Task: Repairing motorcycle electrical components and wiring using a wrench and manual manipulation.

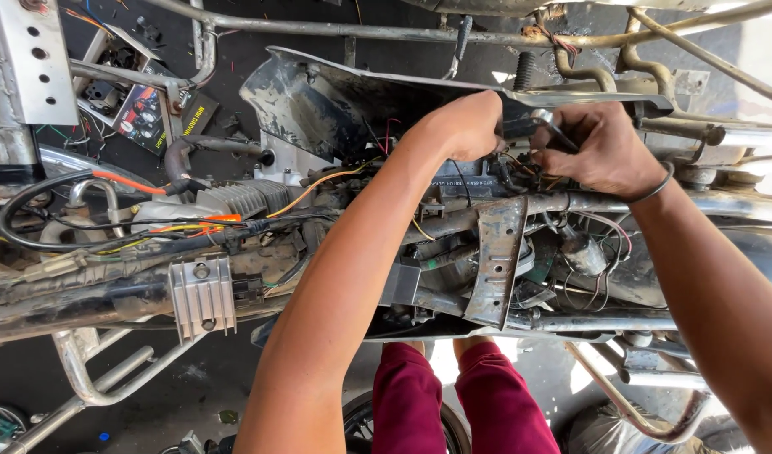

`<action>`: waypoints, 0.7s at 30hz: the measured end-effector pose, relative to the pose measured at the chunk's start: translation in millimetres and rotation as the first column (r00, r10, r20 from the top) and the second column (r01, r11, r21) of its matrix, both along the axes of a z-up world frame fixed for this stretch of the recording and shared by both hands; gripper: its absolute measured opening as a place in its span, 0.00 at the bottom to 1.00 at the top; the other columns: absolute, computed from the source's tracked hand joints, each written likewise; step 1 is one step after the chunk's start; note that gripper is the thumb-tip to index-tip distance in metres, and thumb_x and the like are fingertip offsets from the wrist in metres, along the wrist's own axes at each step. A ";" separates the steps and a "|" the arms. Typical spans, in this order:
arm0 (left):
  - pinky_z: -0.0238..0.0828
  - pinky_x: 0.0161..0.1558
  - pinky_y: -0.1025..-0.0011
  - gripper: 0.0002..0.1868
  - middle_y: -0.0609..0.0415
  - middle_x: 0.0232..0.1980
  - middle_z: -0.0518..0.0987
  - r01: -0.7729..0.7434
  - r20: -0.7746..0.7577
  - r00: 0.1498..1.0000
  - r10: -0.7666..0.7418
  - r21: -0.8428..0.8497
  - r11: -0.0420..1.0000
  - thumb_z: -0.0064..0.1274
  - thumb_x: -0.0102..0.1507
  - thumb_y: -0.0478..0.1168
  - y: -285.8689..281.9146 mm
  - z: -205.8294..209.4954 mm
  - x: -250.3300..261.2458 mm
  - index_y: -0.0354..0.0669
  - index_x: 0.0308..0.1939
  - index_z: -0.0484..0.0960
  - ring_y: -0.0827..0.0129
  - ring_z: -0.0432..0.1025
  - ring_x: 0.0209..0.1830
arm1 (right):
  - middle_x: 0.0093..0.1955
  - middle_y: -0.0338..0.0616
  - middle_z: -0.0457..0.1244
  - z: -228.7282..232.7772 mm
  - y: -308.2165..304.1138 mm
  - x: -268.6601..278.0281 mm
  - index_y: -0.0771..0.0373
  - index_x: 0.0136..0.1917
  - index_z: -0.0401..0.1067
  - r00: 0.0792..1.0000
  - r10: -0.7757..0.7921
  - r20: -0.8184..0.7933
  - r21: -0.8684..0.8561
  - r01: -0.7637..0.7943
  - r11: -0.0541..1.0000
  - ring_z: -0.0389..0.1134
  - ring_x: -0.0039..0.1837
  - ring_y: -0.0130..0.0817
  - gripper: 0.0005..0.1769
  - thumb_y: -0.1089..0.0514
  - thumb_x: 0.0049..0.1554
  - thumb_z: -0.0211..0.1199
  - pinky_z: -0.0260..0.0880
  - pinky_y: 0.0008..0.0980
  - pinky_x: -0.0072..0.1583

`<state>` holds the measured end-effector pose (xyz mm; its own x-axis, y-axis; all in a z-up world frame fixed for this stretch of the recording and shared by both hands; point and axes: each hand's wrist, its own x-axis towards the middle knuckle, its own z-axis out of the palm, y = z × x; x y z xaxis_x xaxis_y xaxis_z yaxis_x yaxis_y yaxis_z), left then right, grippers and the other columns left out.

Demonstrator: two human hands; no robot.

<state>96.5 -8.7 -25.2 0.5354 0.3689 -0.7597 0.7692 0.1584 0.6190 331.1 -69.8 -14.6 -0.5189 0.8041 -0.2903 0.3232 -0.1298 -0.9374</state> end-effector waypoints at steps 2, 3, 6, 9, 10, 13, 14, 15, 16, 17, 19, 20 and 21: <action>0.55 0.31 0.63 0.14 0.57 0.31 0.68 -0.016 0.012 1.000 0.016 -0.016 1.000 0.58 0.77 0.37 -1.3 2.6 -2.9 0.42 0.36 0.77 0.67 0.59 0.26 | 0.44 0.42 0.72 7.9 3.8 1.6 0.66 0.46 0.77 1.000 0.014 0.002 -0.041 -0.014 0.999 0.70 0.40 0.23 0.04 0.71 0.62 0.70 0.72 0.17 0.42; 0.54 0.31 0.63 0.17 0.57 0.30 0.66 -0.033 0.022 0.999 0.033 -0.029 0.999 0.59 0.78 0.38 -1.8 4.0 -4.5 0.41 0.34 0.76 0.69 0.58 0.26 | 0.49 0.49 0.76 11.8 5.6 2.3 0.70 0.49 0.79 1.000 0.030 0.001 -0.078 -0.029 0.997 0.74 0.43 0.26 0.01 0.70 0.63 0.71 0.76 0.18 0.44; 0.53 0.31 0.63 0.18 0.58 0.29 0.68 -0.089 0.052 0.995 0.089 -0.013 0.996 0.61 0.74 0.36 -2.6 6.4 -9.4 0.47 0.29 0.76 0.68 0.58 0.26 | 0.49 0.50 0.78 41.7 11.7 -13.6 0.71 0.47 0.83 0.983 0.095 0.160 -0.114 -0.077 0.991 0.78 0.44 0.30 0.03 0.67 0.59 0.73 0.79 0.25 0.42; 0.57 0.31 0.63 0.10 0.56 0.29 0.76 -0.120 0.039 0.992 0.120 0.005 0.993 0.66 0.73 0.40 -1.7 15.1 -12.6 0.43 0.37 0.89 0.68 0.63 0.27 | 0.46 0.51 0.78 44.7 12.8 -18.4 0.73 0.50 0.84 0.976 0.107 0.188 -0.175 -0.074 0.982 0.77 0.41 0.32 0.05 0.69 0.60 0.73 0.79 0.25 0.41; 0.57 0.31 0.63 0.10 0.56 0.29 0.76 -0.120 0.039 0.992 0.119 0.007 0.993 0.66 0.73 0.40 -2.2 12.5 -12.3 0.43 0.37 0.89 0.68 0.63 0.27 | 0.46 0.51 0.78 39.5 12.4 -16.5 0.73 0.50 0.84 0.976 0.106 0.188 -0.173 -0.074 0.982 0.77 0.41 0.32 0.05 0.69 0.60 0.73 0.79 0.25 0.41; 0.58 0.29 0.64 0.08 0.56 0.28 0.76 -0.123 0.067 0.990 0.120 0.043 0.991 0.69 0.70 0.40 -1.3 6.2 -10.5 0.43 0.37 0.92 0.67 0.61 0.25 | 0.39 0.45 0.76 24.8 11.4 -10.1 0.71 0.51 0.83 0.973 0.156 0.167 -0.124 -0.137 0.983 0.73 0.34 0.25 0.09 0.63 0.59 0.77 0.69 0.18 0.30; 0.65 0.31 0.66 0.03 0.56 0.33 0.83 -0.142 0.091 0.986 0.137 0.053 0.988 0.70 0.67 0.39 -1.9 4.7 -10.9 0.45 0.39 0.94 0.69 0.69 0.29 | 0.40 0.44 0.76 19.7 9.8 -8.8 0.70 0.52 0.84 0.960 0.162 0.227 -0.068 -0.150 0.986 0.70 0.35 0.25 0.12 0.62 0.58 0.79 0.67 0.22 0.33; 0.73 0.34 0.68 0.03 0.56 0.38 0.91 -0.161 0.115 0.981 0.153 0.064 0.985 0.72 0.65 0.38 -2.5 3.1 -11.3 0.46 0.42 0.97 0.70 0.77 0.33 | 0.41 0.43 0.75 14.5 8.1 -7.6 0.70 0.54 0.84 0.944 0.164 0.287 -0.014 -0.167 0.986 0.68 0.37 0.25 0.14 0.62 0.57 0.81 0.65 0.27 0.35; 0.73 0.34 0.68 0.03 0.56 0.38 0.91 -0.160 0.115 0.982 0.152 0.064 0.985 0.72 0.65 0.38 -3.3 5.2 -10.7 0.46 0.42 0.97 0.70 0.77 0.33 | 0.41 0.43 0.75 9.1 6.8 -6.0 0.70 0.54 0.84 0.944 0.162 0.287 -0.014 -0.165 0.986 0.68 0.37 0.25 0.14 0.62 0.57 0.81 0.65 0.27 0.35; 0.71 0.32 0.68 0.03 0.55 0.38 0.90 -0.186 0.111 0.978 0.178 0.062 0.981 0.73 0.65 0.37 -4.1 7.5 -10.2 0.45 0.41 0.97 0.70 0.76 0.31 | 0.38 0.40 0.72 4.0 5.5 -4.4 0.68 0.52 0.84 0.945 0.166 0.282 -0.012 -0.169 0.985 0.64 0.36 0.24 0.12 0.61 0.58 0.80 0.61 0.27 0.35; 0.70 0.29 0.67 0.02 0.54 0.37 0.90 -0.216 0.103 0.972 0.209 0.063 0.974 0.73 0.64 0.37 -4.5 12.1 -12.0 0.45 0.40 0.97 0.70 0.75 0.29 | 0.35 0.38 0.70 -4.3 3.9 -5.3 0.66 0.50 0.84 0.946 0.173 0.274 -0.008 -0.177 0.984 0.61 0.36 0.22 0.10 0.60 0.59 0.80 0.57 0.27 0.35; 0.68 0.30 0.65 0.02 0.53 0.38 0.89 -0.217 0.081 0.973 0.214 0.033 0.976 0.69 0.67 0.35 -4.9 14.3 -11.8 0.44 0.40 0.95 0.69 0.73 0.29 | 0.33 0.35 0.65 -6.0 1.6 -5.4 0.67 0.50 0.84 0.951 0.151 0.271 -0.009 -0.154 0.988 0.56 0.35 0.22 0.09 0.60 0.59 0.80 0.52 0.28 0.35; 0.65 0.31 0.64 0.04 0.51 0.38 0.87 -0.219 0.059 0.974 0.219 0.004 0.976 0.65 0.69 0.33 -5.4 16.2 -11.6 0.44 0.41 0.94 0.67 0.71 0.30 | 0.31 0.33 0.61 -8.0 -0.8 -5.5 0.67 0.50 0.83 0.955 0.129 0.268 -0.010 -0.131 0.991 0.52 0.34 0.22 0.09 0.61 0.59 0.80 0.48 0.28 0.35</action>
<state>84.9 -14.1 -9.0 0.4838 0.4897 -0.7253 0.6794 0.3123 0.6640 325.6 -70.6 -22.7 -0.5232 0.7378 -0.4265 0.5758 -0.0629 -0.8151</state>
